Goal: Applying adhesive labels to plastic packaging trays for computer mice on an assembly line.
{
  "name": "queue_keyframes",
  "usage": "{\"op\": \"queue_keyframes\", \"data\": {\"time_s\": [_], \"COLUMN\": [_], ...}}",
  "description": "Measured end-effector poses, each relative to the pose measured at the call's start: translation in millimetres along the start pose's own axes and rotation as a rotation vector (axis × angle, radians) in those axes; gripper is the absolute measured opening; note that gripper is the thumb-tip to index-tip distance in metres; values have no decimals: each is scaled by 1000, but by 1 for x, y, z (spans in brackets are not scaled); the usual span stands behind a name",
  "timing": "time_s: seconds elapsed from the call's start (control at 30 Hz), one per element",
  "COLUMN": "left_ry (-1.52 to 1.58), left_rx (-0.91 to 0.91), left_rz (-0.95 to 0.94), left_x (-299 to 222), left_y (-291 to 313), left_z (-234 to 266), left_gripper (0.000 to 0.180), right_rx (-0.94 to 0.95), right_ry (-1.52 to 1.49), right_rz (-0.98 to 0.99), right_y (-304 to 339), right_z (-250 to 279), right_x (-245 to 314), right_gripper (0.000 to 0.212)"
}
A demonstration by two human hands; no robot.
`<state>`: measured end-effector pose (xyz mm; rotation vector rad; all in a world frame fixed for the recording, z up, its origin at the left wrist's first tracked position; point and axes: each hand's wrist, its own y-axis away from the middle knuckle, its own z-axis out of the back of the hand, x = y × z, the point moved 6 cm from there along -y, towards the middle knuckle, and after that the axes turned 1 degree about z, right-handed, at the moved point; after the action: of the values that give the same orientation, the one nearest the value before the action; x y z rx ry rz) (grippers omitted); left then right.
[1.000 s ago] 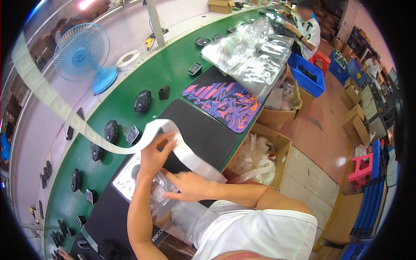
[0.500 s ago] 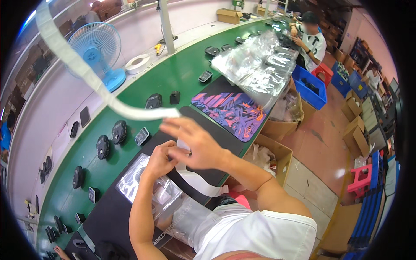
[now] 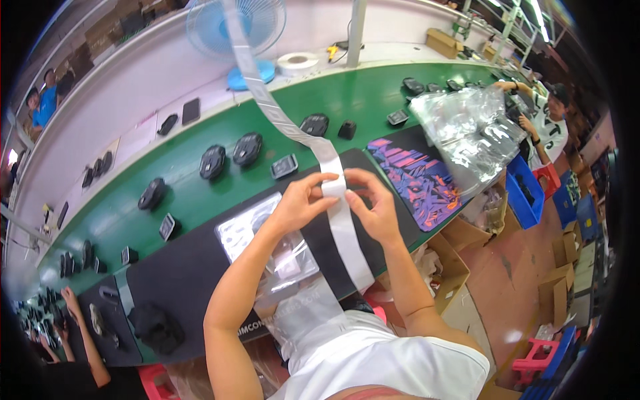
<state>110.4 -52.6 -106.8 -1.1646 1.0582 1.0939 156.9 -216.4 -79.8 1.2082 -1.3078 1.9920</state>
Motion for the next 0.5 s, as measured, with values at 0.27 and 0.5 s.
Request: {"op": "queue_keyframes", "data": {"time_s": [0.27,0.5], "left_ry": [-148,-548], "left_rx": [-74,-41], "left_rz": [-38,-228], "left_x": [-10,-13], "left_y": [-1,3], "left_z": [14,11], "left_gripper": [22,23], "right_rx": [-35,-13], "right_ry": [74,179], "right_rz": [-68,-24], "right_y": [-4,-2], "right_z": [6,-3], "right_x": [5,5], "right_gripper": [26,16]}}
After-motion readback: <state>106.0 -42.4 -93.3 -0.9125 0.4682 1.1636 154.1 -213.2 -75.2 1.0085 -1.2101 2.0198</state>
